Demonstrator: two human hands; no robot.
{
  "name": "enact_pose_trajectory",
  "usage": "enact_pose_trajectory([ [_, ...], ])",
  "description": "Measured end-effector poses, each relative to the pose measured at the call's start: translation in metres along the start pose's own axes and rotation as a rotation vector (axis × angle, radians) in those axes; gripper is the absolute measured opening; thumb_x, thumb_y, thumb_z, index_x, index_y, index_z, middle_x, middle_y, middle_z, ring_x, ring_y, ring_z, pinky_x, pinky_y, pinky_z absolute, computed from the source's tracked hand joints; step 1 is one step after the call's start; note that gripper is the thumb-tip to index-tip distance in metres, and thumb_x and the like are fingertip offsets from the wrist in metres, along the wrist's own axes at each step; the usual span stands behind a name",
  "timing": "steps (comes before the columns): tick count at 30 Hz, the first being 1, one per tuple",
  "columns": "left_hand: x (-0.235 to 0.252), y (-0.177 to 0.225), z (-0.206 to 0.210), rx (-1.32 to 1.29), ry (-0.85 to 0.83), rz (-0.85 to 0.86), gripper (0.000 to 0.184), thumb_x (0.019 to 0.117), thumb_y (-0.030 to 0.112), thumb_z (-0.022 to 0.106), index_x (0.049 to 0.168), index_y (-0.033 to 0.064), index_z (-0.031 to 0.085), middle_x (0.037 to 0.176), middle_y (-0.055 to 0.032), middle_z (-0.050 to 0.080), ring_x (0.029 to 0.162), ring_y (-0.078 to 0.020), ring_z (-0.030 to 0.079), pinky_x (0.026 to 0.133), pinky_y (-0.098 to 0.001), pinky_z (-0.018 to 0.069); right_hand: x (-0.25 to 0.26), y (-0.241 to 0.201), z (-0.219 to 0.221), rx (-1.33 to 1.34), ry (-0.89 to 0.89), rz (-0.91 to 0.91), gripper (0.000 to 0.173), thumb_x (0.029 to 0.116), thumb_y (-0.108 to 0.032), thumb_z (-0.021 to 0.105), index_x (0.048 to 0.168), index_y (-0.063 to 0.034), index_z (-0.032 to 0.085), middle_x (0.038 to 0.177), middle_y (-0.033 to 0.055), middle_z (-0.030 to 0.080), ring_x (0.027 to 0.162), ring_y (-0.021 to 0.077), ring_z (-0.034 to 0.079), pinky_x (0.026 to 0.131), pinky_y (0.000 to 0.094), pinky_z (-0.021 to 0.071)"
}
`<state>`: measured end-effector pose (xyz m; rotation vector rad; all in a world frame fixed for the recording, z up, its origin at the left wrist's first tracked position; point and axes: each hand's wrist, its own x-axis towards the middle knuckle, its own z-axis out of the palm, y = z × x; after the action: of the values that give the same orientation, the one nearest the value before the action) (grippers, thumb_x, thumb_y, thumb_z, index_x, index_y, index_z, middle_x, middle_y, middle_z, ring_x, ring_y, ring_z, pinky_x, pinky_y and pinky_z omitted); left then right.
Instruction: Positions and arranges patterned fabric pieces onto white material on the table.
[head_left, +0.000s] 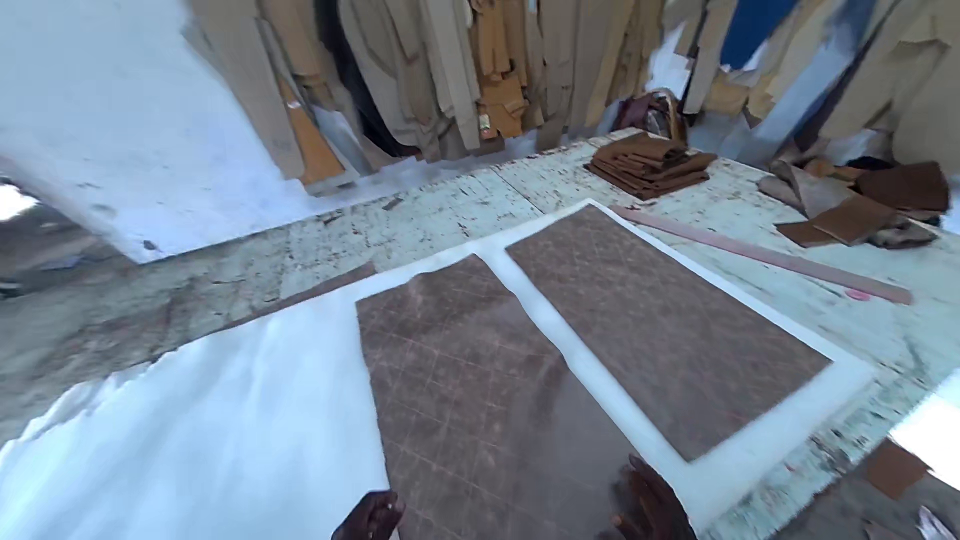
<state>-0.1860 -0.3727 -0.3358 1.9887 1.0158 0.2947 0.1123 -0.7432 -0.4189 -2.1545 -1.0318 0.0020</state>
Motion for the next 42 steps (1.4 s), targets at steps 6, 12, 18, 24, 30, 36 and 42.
enact_pose_trajectory([
  [6, 0.173, -0.009, -0.045, 0.05, 0.241, -0.03, 0.039, 0.0993, 0.032, 0.066, 0.128, 0.0047, 0.065, 0.118, -0.0139, 0.068, 0.1, -0.0247, 0.069, 0.091, -0.0476, 0.0568, 0.165, -0.019, 0.021, 0.176, -0.113, 0.035, 0.062, 0.0964, -0.054, 0.063, 0.14, -0.0093, 0.06, 0.141, 0.0103, 0.061, 0.13, 0.0222, 0.058, 0.11, 0.043, 0.0484],
  [12, 0.34, -0.019, -0.09, 0.177, 0.26, -0.142, 0.051, 0.1008, 0.034, 0.065, 0.134, -0.0031, 0.059, 0.131, -0.0262, 0.06, 0.12, -0.039, 0.06, 0.104, -0.0576, 0.0474, 0.4, -0.018, 0.089, 0.186, -0.294, 0.022, 0.049, 0.1008, -0.041, 0.061, 0.133, -0.0046, 0.063, 0.124, 0.012, 0.069, 0.114, 0.0214, 0.067, 0.101, 0.0433, 0.0546],
  [18, 0.474, -0.028, -0.11, 0.253, 0.196, -0.224, 0.063, 0.1023, 0.042, 0.061, 0.143, -0.0057, 0.051, 0.134, -0.0315, 0.058, 0.125, -0.0456, 0.057, 0.106, -0.0614, 0.0444, 0.589, -0.007, 0.192, 0.021, -0.316, 0.032, 0.058, 0.1012, -0.039, 0.062, 0.144, -0.0006, 0.052, 0.127, 0.0234, 0.065, 0.117, 0.0384, 0.064, 0.103, 0.0587, 0.0494],
  [24, 0.528, -0.036, -0.111, 0.331, 0.205, -0.233, 0.054, 0.0953, 0.044, 0.071, 0.116, -0.0057, 0.065, 0.113, -0.033, 0.064, 0.11, -0.0522, 0.061, 0.092, -0.0722, 0.0458, 0.675, -0.011, 0.242, -0.045, -0.283, 0.322, 0.065, 0.0885, -0.04, 0.077, 0.136, -0.0006, 0.057, 0.121, 0.0285, 0.065, 0.113, 0.0457, 0.063, 0.093, 0.0669, 0.0495],
  [30, 0.528, -0.019, -0.119, 0.065, 0.209, -0.147, 0.029, 0.0985, 0.023, 0.071, 0.1, -0.0058, 0.065, 0.098, -0.0261, 0.064, 0.091, -0.0384, 0.061, 0.083, -0.063, 0.0479, 0.696, -0.008, 0.229, 0.389, -0.388, 0.321, 0.023, 0.0878, -0.014, 0.078, 0.103, -0.0011, 0.067, 0.087, 0.0109, 0.066, 0.072, 0.0191, 0.059, 0.065, 0.0396, 0.0505],
  [36, 0.528, -0.027, -0.11, -0.021, 0.37, -0.171, 0.03, 0.0956, 0.025, 0.073, 0.099, -0.0026, 0.063, 0.097, -0.0251, 0.064, 0.088, -0.0393, 0.061, 0.076, -0.0635, 0.0485, 0.7, 0.012, 0.25, 0.295, -0.24, 0.231, 0.021, 0.0859, -0.015, 0.079, 0.094, 0.0007, 0.067, 0.082, 0.0146, 0.063, 0.069, 0.0242, 0.057, 0.062, 0.0462, 0.0477],
  [42, 0.526, -0.044, -0.093, 0.002, 0.473, -0.152, 0.03, 0.0975, 0.032, 0.07, 0.099, 0.0028, 0.062, 0.09, -0.0224, 0.063, 0.082, -0.0405, 0.06, 0.068, -0.0642, 0.0465, 0.693, 0.014, 0.259, 0.138, -0.163, 0.215, 0.022, 0.0876, -0.021, 0.076, 0.093, -0.0017, 0.068, 0.091, 0.0181, 0.066, 0.087, 0.0339, 0.064, 0.078, 0.0585, 0.0509],
])
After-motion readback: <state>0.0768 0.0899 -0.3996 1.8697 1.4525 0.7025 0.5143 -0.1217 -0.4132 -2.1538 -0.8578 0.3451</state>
